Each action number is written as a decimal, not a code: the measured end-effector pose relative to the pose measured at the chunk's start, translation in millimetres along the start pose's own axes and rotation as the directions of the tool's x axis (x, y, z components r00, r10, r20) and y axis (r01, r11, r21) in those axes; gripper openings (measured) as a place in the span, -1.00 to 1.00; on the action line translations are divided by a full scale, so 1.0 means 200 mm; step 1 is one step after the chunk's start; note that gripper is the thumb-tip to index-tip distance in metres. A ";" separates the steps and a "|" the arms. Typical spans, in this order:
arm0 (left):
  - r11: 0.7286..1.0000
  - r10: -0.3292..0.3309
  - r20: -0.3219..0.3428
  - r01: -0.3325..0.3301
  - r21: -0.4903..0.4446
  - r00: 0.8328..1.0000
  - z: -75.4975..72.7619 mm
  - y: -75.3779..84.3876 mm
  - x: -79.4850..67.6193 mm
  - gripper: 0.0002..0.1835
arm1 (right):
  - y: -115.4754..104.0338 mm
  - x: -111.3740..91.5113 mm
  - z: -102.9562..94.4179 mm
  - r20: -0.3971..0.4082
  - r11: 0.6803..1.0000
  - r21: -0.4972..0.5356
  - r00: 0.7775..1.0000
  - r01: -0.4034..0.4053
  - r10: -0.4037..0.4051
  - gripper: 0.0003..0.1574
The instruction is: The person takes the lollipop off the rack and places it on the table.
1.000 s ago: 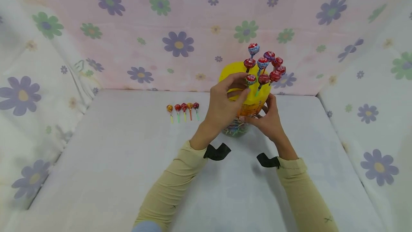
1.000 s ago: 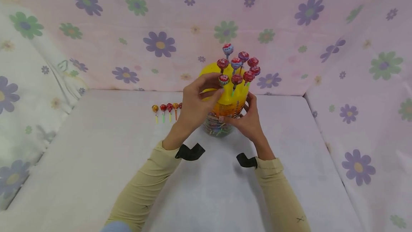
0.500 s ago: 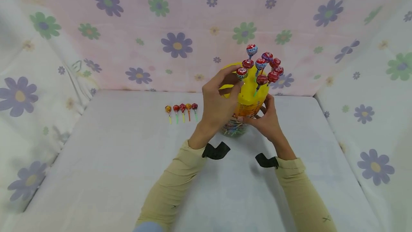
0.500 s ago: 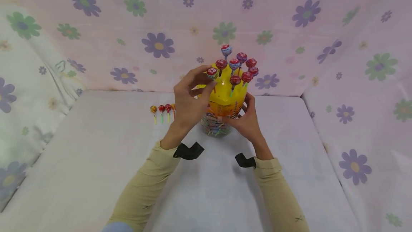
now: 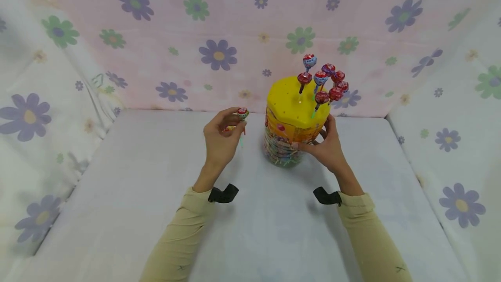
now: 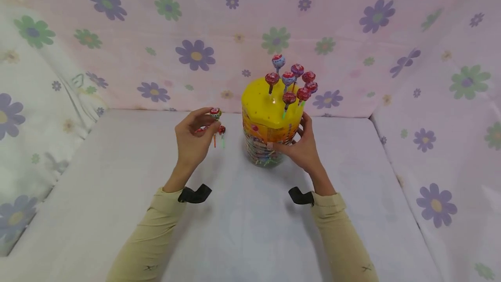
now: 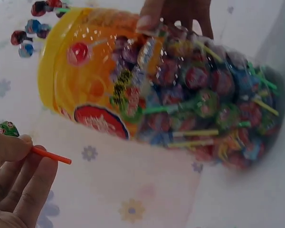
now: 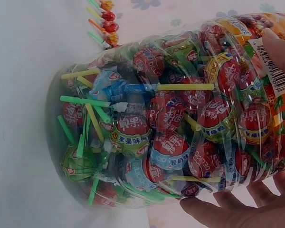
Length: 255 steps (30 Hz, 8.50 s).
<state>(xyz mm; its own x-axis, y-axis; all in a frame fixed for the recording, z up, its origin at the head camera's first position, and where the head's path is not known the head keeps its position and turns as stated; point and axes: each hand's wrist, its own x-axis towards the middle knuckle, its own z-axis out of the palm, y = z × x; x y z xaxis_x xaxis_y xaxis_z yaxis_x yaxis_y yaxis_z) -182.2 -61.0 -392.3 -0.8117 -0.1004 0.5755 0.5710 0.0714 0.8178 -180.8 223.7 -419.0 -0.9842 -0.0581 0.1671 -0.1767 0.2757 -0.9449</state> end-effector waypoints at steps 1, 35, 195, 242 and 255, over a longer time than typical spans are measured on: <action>1.000 -0.020 -0.004 0.021 0.004 1.000 -0.04 -0.03 0.00 -0.63 | 0.00 0.00 0.00 0.000 1.000 0.001 1.000 -0.003 0.003 0.23; 0.774 -0.491 -0.155 0.511 0.375 0.857 -0.55 -0.52 -0.12 -0.62 | -0.06 -0.01 0.03 0.002 0.997 -0.054 0.998 -0.056 0.056 0.16; 0.891 -0.386 -0.166 0.414 0.186 0.907 -0.57 -0.25 -0.11 -0.59 | -0.06 0.00 0.02 0.019 0.995 -0.037 0.996 -0.092 0.093 0.24; 0.812 -0.353 -0.084 0.349 0.468 0.932 -0.56 -0.42 0.01 -0.46 | -0.05 0.00 0.01 0.031 0.996 -0.047 0.997 -0.071 0.072 0.25; 0.983 -0.125 0.110 0.108 0.145 0.986 -0.23 -0.10 0.16 -0.57 | -0.05 0.00 0.01 0.030 0.995 -0.043 0.995 -0.092 0.093 0.26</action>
<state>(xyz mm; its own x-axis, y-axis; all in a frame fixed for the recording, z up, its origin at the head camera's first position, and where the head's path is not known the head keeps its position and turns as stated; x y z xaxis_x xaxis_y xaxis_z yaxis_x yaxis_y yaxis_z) -213.6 -110.7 -389.8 -0.8851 0.0013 0.4654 0.4559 0.2034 0.8665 -179.4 218.8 -410.9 -0.9957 -0.0611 0.0697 -0.0857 0.3213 -0.9431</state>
